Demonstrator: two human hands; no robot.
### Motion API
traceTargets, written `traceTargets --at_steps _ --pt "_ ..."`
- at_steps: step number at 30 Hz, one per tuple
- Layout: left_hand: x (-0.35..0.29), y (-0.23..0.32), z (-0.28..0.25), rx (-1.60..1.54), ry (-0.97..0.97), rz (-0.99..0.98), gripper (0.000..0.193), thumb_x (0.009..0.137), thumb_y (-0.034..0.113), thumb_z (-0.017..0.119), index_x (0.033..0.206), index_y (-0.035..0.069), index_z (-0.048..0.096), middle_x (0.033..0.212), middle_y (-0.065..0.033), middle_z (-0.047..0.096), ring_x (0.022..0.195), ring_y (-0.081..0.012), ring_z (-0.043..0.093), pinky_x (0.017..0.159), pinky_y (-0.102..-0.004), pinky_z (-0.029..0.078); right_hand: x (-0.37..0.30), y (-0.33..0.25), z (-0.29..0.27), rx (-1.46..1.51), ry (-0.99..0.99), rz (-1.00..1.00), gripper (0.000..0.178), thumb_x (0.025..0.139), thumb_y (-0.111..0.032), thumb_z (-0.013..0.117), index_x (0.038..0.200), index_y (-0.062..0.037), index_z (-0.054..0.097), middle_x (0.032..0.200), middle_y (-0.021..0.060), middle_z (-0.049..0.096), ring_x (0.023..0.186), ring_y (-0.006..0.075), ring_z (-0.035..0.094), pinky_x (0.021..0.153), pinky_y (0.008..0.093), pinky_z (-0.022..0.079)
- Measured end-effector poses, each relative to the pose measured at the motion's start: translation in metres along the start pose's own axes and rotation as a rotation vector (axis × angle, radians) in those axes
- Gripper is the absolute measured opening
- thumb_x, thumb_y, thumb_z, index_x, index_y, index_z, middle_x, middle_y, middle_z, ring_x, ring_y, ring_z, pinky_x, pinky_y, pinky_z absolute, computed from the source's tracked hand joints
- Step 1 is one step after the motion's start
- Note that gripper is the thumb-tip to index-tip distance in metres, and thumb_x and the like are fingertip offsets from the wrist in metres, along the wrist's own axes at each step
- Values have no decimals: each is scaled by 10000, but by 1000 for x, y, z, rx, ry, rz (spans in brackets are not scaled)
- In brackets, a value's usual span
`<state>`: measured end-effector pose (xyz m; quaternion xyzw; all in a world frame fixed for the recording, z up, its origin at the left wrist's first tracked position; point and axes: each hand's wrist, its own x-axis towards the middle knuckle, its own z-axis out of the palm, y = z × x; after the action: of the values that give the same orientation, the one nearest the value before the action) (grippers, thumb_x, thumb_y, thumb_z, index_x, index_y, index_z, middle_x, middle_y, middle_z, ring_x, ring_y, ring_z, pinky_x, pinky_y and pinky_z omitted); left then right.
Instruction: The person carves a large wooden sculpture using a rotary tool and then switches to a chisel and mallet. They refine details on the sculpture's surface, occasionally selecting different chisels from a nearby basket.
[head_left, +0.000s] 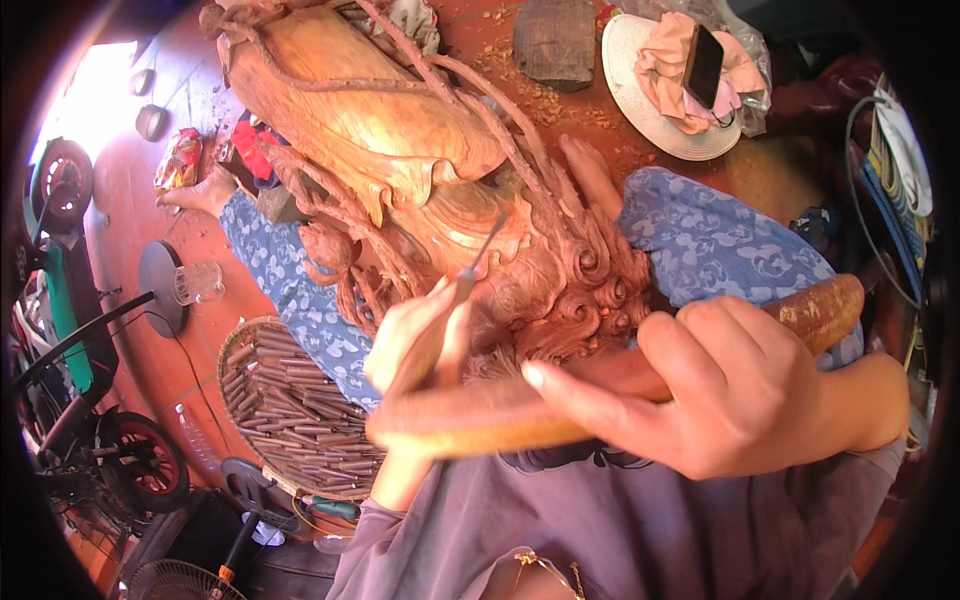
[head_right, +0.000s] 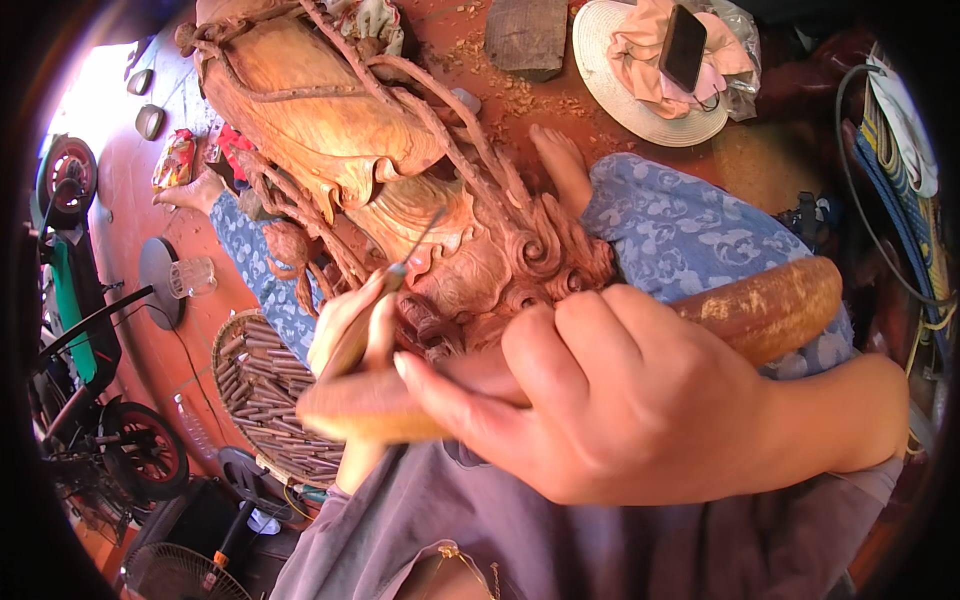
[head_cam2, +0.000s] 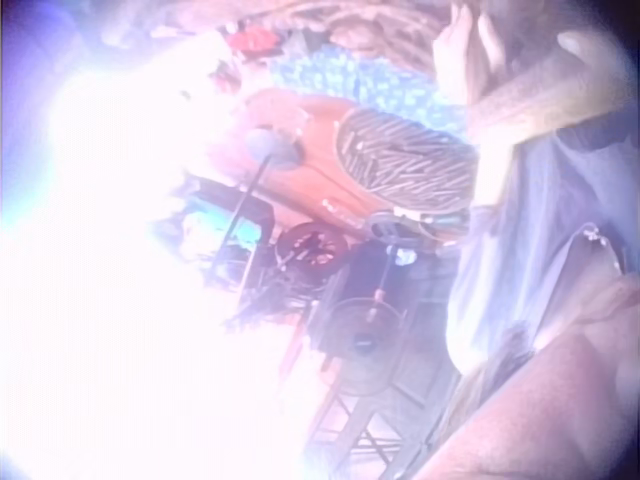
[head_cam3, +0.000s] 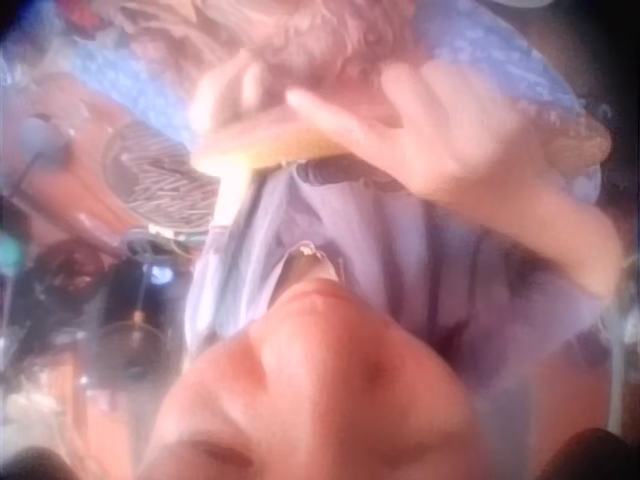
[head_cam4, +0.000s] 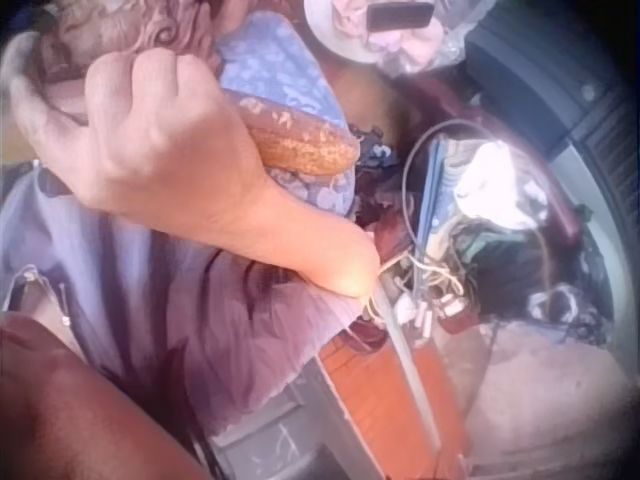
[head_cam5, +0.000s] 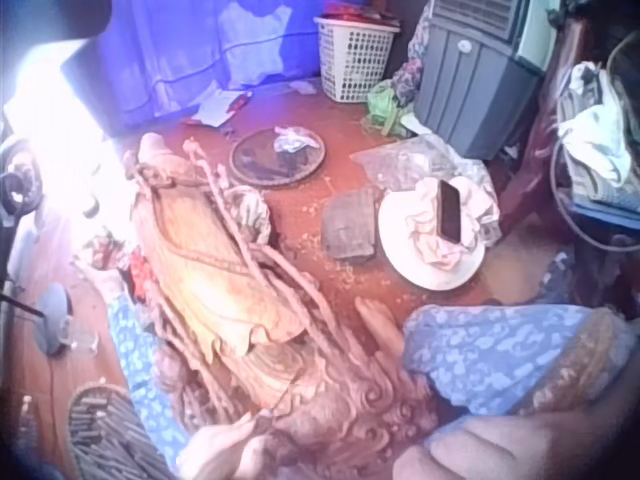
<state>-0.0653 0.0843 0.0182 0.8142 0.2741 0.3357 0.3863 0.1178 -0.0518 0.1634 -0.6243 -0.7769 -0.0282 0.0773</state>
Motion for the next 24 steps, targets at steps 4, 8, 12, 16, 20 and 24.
traceTargets --at_steps 4,8,12,16,20,24 --pt "8 -3 -13 -354 265 105 401 891 391 664 896 -8 632 944 -194 701 963 -365 679 889 -443 537 -10 13 -8 144 -104 -74 379 726 -110 691 1090 -215 680 690 -18 407 542 108 401 441 224 345" --pt "35 6 -26 -313 14 273 435 854 479 661 845 55 561 919 -163 698 867 -319 693 744 -410 571 -22 23 -5 181 -57 -60 291 705 -118 688 979 -208 648 717 -14 443 564 114 434 446 226 365" --pt "55 9 -18 -114 -525 544 371 722 459 726 937 164 660 743 8 537 586 -147 540 470 -265 421 -26 29 -2 195 2 -66 252 698 -140 685 932 -218 632 735 -11 452 586 121 457 451 223 377" --pt "41 15 5 -210 -856 668 370 807 541 585 998 232 662 852 12 435 773 -180 450 776 -341 354 -30 24 1 186 19 -75 234 705 -151 667 923 -228 633 742 0 449 600 129 461 455 222 379" --pt "40 12 13 -402 -1017 535 323 836 482 631 806 161 636 820 -15 453 745 -222 449 787 -367 337 -31 24 -1 191 -26 -81 219 708 -156 653 916 -222 635 746 11 443 598 132 456 464 225 378" --pt "42 -13 13 -653 -965 442 356 823 300 602 568 89 469 635 -54 392 651 -250 435 706 -378 322 -27 26 2 185 -63 -103 216 708 -156 651 917 -210 636 745 13 437 581 130 445 474 232 371"
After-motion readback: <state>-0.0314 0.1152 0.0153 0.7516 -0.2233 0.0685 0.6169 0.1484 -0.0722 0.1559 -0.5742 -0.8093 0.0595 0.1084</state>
